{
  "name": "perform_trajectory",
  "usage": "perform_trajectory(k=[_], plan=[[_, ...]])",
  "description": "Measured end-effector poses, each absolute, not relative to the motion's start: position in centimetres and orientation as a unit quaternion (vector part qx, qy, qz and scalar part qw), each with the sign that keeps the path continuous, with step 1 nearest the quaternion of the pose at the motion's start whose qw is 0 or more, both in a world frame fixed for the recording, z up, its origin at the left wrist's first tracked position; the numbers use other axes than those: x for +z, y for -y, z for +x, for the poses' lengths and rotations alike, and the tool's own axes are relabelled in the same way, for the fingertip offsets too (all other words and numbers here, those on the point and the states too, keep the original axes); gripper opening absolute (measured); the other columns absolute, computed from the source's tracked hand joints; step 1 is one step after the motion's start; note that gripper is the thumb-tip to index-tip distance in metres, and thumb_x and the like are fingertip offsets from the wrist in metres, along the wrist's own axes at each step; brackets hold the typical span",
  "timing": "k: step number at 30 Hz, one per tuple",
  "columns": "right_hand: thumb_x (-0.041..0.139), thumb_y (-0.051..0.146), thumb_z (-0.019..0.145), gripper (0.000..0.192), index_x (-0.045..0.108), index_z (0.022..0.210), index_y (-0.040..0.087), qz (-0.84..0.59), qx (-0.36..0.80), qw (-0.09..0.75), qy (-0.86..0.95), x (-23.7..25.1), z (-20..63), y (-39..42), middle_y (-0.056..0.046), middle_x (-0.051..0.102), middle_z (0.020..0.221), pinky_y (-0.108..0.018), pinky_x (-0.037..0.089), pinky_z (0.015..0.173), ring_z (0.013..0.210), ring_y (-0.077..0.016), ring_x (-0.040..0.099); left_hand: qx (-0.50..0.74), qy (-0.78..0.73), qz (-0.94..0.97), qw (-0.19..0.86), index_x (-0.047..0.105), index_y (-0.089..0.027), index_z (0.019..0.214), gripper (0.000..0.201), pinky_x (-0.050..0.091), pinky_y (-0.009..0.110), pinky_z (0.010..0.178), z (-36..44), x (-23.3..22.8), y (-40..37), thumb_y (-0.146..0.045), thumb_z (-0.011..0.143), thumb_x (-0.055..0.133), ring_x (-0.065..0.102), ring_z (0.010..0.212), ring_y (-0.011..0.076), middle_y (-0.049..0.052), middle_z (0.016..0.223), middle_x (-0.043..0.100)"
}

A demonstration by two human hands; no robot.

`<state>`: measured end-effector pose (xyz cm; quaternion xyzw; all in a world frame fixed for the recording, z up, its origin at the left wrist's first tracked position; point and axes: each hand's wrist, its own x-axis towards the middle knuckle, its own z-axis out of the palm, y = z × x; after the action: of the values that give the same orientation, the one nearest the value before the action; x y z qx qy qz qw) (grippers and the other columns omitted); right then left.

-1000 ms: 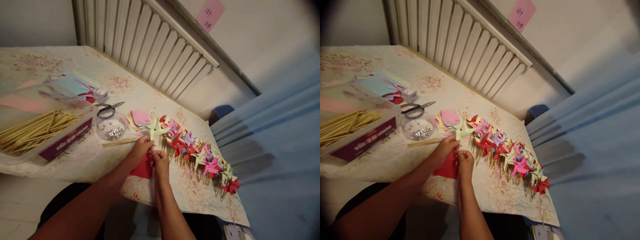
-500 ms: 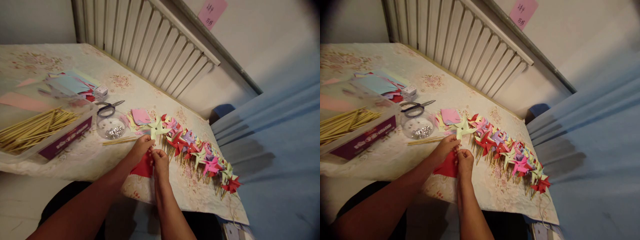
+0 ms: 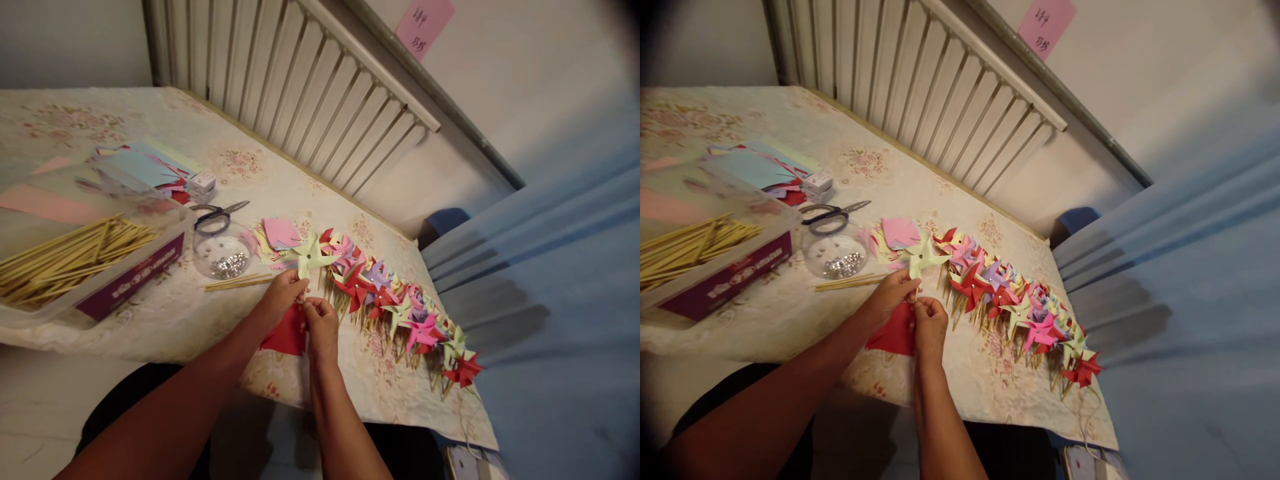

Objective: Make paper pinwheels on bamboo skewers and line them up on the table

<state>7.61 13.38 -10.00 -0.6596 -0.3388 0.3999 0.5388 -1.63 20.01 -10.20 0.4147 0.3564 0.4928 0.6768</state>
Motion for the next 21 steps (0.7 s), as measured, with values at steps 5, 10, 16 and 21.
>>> perform_trajectory(k=[5,10,16,21], plan=[[0.062,0.037,0.071,0.022,0.062,0.082,0.019,-0.684,0.336,0.538,0.360,-10.5,9.1,-12.3,0.008,0.053,0.055,-0.022,0.032,0.044,0.042,-0.0092,0.042,0.499,-0.369,0.411,0.668,0.056,-0.017,0.069,0.024,0.035,0.024,0.053,-1.7,-10.3,-20.4,-0.039,0.068,0.064,0.045,0.049,0.0088,-0.004,0.054,0.054],[0.054,0.031,0.081,0.016,0.063,0.075,0.020,-0.728,0.194,0.467,0.463,-12.6,12.2,-8.6,-0.001,0.064,0.071,-0.027,0.044,0.062,0.064,-0.0162,0.057,0.496,-0.369,0.408,0.672,0.057,-0.017,0.070,0.024,0.033,0.024,0.051,-2.0,-10.1,-20.5,-0.039,0.067,0.065,0.043,0.049,0.0086,-0.004,0.056,0.054],[0.044,0.021,0.093,0.023,0.067,0.087,0.020,-0.710,0.018,0.331,0.622,-15.5,15.3,-4.9,-0.006,0.067,0.081,-0.029,0.044,0.071,0.074,-0.0195,0.062,0.502,-0.362,0.425,0.660,0.057,-0.017,0.070,0.024,0.035,0.024,0.053,-2.4,-10.5,-20.6,-0.039,0.070,0.066,0.045,0.051,0.0088,-0.003,0.060,0.056],[0.044,0.012,0.092,0.023,0.066,0.090,0.020,-0.698,-0.021,0.253,0.669,-15.9,15.3,-5.4,-0.006,0.066,0.084,-0.027,0.042,0.070,0.077,-0.0181,0.063,0.500,-0.360,0.435,0.657,0.058,-0.017,0.074,0.025,0.035,0.023,0.054,-2.8,-10.7,-19.8,-0.039,0.074,0.068,0.047,0.053,0.0097,-0.004,0.060,0.056]])
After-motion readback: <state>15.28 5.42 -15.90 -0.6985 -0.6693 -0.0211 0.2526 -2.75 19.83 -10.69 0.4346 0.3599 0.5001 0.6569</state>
